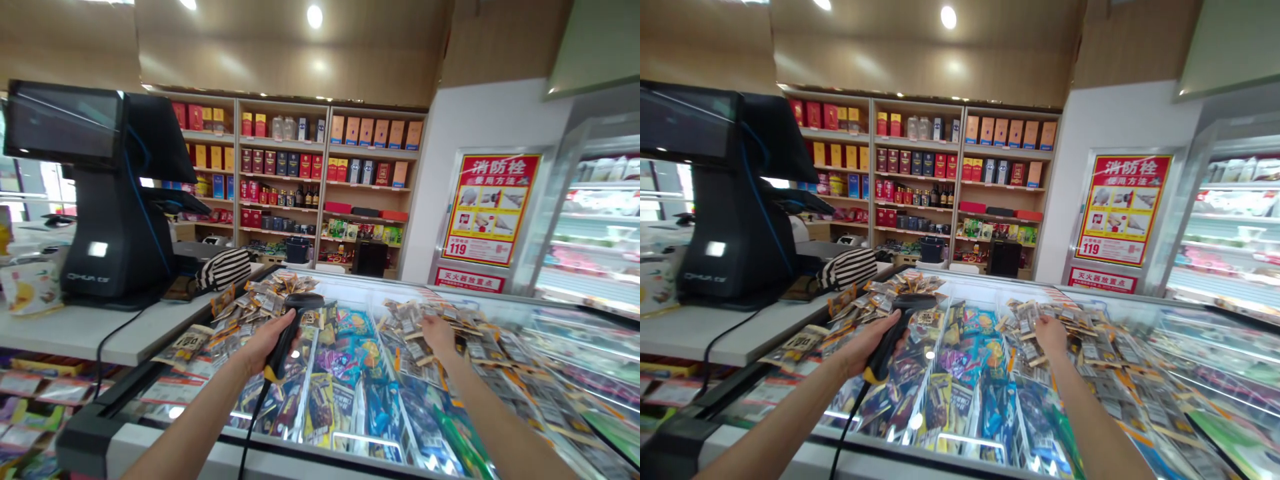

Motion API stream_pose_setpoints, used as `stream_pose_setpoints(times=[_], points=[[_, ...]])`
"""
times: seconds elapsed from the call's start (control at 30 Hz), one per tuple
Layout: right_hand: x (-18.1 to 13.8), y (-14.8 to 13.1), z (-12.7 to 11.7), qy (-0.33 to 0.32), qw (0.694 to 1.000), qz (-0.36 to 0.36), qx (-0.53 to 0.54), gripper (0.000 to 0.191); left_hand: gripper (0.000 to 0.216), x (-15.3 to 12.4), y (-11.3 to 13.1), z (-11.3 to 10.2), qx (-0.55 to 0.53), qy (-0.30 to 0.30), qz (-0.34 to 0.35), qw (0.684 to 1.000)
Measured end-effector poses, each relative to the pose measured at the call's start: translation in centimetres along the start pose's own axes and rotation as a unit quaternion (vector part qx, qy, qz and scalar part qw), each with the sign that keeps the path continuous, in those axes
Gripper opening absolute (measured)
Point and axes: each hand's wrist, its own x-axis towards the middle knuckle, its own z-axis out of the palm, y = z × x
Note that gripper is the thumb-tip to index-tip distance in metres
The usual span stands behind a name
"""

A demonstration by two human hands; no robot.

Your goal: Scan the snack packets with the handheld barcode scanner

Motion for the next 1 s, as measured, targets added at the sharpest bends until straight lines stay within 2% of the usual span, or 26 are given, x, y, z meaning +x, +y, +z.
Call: stream_pose_setpoints(times=[0.07,0.13,0.2,0.23,0.33,0.47,0.57,0.67,0.73,0.8,0.9,1.0], points=[[0.1,0.7,-1.3,0.036,0.998,0.018,-0.04,0.033,0.031,0.1,0.2,-0.3,-0.007,0.009,-0.003,1.0],[-0.1,0.6,-1.7,0.106,0.99,0.021,-0.089,0.035,0.031,-0.1,0.4,-0.8,-0.016,0.018,-0.001,1.0],[-0.5,-0.7,-1.1,0.151,0.982,-0.026,-0.114,0.034,0.03,-0.3,0.5,-1.4,-0.025,0.028,0.001,0.999],[-0.9,-1.7,-0.3,0.146,0.981,-0.067,-0.108,0.032,0.031,-0.4,0.5,-1.8,-0.027,0.032,0.002,0.999],[-2.7,-6.0,3.5,0.035,0.98,-0.192,-0.051,0.03,0.033,-1.0,0.4,-3.2,-0.025,0.04,0.01,0.999],[-6.7,-12.2,9.5,-0.13,0.951,-0.279,-0.012,0.032,0.032,-2.0,0.4,-5.0,-0.03,0.057,0.02,0.998],[-9.4,-15.5,13.0,-0.175,0.927,-0.331,-0.029,0.035,0.03,-2.7,0.5,-6.1,-0.033,0.078,0.026,0.996],[-10.7,-16.7,14.7,-0.197,0.921,-0.327,-0.083,0.042,0.029,-3.2,0.5,-6.8,-0.035,0.088,0.033,0.995],[-10.6,-16.4,14.9,-0.218,0.915,-0.318,-0.116,0.044,0.03,-3.3,0.4,-7.0,-0.033,0.084,0.035,0.995],[-10.1,-15.5,14.4,-0.222,0.904,-0.34,-0.133,0.038,0.03,-3.2,0.1,-7.1,-0.033,0.077,0.039,0.996],[-9.1,-14.1,12.8,-0.193,0.894,-0.38,-0.139,0.025,0.031,-2.9,-0.2,-6.7,-0.033,0.065,0.037,0.997],[-8.2,-13.1,11.0,-0.175,0.904,-0.369,-0.13,0.028,0.034,-2.6,-0.3,-6.0,-0.019,0.045,0.029,0.998]])
